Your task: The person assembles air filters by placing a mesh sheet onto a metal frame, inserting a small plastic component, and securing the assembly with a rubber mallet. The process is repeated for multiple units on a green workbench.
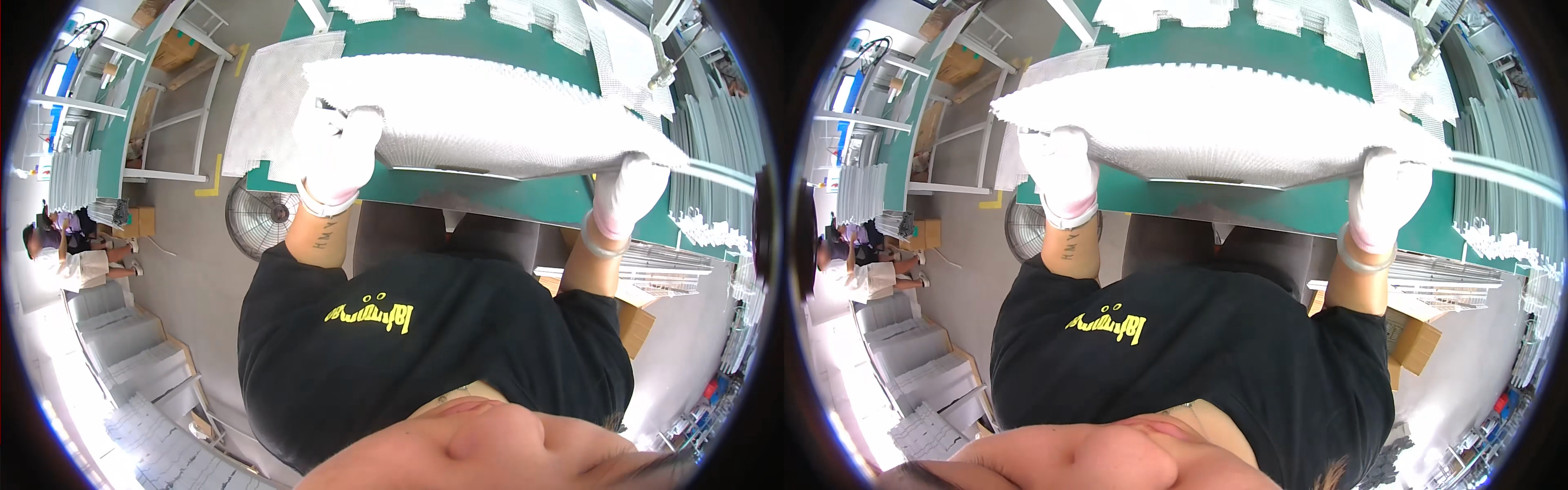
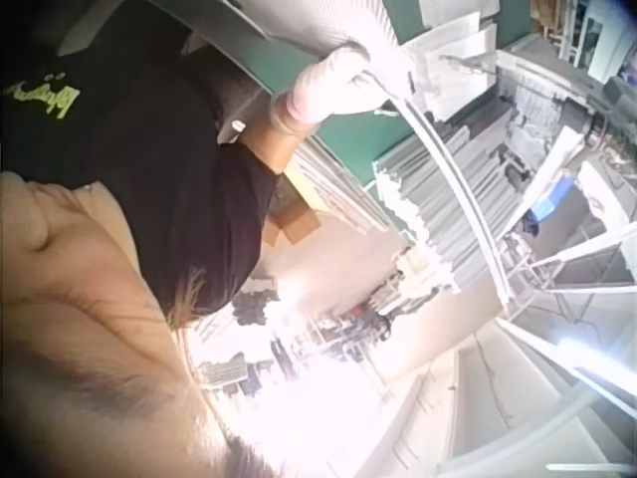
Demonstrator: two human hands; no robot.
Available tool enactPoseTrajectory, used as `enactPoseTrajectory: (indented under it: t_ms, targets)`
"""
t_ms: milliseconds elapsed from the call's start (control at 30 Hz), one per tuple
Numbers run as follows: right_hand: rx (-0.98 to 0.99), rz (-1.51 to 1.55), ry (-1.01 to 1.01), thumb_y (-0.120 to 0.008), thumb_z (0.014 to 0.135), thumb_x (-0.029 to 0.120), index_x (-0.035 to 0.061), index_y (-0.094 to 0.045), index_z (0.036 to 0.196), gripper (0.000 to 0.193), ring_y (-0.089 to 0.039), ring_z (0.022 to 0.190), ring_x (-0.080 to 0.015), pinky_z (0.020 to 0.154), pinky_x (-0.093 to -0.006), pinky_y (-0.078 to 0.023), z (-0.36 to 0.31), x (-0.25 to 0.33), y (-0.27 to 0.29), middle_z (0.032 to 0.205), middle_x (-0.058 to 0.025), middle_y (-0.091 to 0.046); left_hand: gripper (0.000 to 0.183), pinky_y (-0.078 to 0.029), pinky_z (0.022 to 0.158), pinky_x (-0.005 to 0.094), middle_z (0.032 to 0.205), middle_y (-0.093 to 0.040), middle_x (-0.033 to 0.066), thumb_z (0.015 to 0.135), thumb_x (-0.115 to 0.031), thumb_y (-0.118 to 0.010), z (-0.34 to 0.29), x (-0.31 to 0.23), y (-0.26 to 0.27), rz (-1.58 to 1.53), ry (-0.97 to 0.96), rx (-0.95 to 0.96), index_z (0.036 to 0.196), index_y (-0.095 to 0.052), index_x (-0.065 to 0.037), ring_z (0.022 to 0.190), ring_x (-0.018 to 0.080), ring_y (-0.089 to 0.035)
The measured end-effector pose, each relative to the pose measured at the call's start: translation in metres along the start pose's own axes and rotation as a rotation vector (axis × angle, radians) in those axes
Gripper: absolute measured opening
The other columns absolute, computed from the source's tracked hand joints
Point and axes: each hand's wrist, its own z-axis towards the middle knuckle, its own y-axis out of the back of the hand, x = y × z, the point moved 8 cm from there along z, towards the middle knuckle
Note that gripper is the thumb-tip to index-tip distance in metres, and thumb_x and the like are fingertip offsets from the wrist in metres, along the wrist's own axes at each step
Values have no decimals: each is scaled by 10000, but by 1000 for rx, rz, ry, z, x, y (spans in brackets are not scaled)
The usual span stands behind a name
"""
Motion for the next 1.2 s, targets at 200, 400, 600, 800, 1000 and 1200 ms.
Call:
enactPoseTrajectory:
  t_ms: [200,400,600,800,1000,1200]
  targets:
    - [91,147,72,-588,995,227,10,-550,933,229,-569,725,-231,710,-368,-480,-10,16,-26,796,-111,-602,116,-519,672,355,889,-663,158,884,-71,-599,-17,2,-4,-449,272,-135,946,-643,15,749,273,-638]
    - [244,255,88,-623,966,249,18,-556,907,248,-520,644,-239,563,-362,-398,-14,21,-39,755,-123,-600,256,-467,549,376,684,-632,190,870,-159,-679,-17,-12,-7,-607,250,7,767,-649,72,604,298,-590]
    - [163,285,83,-649,956,216,21,-586,963,205,-593,751,-262,680,-379,-484,-24,8,-28,854,-120,-640,164,-512,664,416,846,-650,174,939,-131,-603,-30,-14,-5,-654,80,-27,959,-619,31,739,295,-623]
    - [158,-344,-270,-899,641,110,-46,-269,1409,1005,-452,1231,-231,1099,-388,-327,-103,-90,-33,1331,-157,-445,234,-489,852,329,1073,-634,120,910,-10,-546,-34,8,-3,-376,180,-112,1141,-574,20,952,206,-610]
    - [-23,-495,-72,-914,602,167,-81,-140,1485,1201,-467,1251,-328,1087,-410,-366,-113,-93,-57,1354,-230,-439,421,-434,928,309,1195,-580,104,941,-58,-538,-19,18,-11,-198,213,-110,1338,-445,47,1054,168,-547]
    - [81,35,-264,-756,779,86,-27,-456,1341,647,-550,1113,-187,976,-335,-444,-73,-88,-39,1224,-109,-566,273,-467,699,231,973,-642,52,899,-3,-592,-10,23,-15,-290,263,-157,1169,-588,37,786,92,-559]
